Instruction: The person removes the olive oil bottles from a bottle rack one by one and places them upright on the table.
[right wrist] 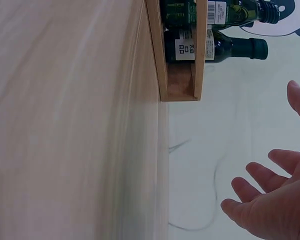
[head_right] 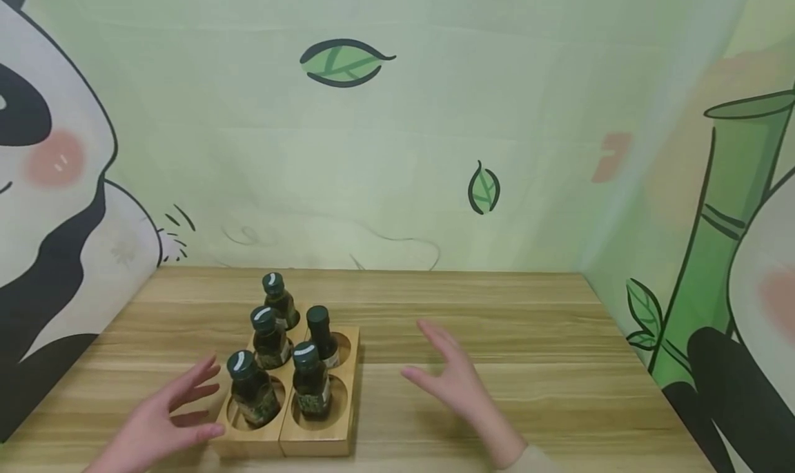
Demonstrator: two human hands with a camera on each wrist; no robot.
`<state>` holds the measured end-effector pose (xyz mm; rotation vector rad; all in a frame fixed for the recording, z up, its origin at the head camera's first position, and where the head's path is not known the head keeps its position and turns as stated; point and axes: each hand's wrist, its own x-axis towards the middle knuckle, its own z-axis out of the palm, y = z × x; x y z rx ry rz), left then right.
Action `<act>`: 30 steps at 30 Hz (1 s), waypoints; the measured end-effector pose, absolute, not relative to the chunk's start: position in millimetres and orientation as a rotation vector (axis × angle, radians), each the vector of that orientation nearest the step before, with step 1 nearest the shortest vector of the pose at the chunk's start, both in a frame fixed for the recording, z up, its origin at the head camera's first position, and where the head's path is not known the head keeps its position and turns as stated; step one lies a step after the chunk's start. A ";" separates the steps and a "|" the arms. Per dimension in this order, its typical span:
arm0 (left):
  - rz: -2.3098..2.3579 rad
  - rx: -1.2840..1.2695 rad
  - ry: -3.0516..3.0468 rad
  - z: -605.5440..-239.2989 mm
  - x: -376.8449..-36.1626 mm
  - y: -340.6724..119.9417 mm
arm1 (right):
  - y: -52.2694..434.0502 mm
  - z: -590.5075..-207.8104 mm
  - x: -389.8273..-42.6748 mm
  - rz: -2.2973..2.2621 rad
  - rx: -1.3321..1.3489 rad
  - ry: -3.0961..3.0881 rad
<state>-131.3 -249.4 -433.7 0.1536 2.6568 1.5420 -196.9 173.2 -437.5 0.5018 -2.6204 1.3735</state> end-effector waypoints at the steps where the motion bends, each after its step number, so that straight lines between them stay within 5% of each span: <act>1: 1.555 0.127 2.628 -434.2 -131.3 -249.0 | 171.6 -437.5 -197.2 1.393 0.501 -2.622; 30: 1.488 0.003 2.476 -446.7 -133.4 -249.5 | 118.1 -435.8 -212.9 1.693 0.567 -2.543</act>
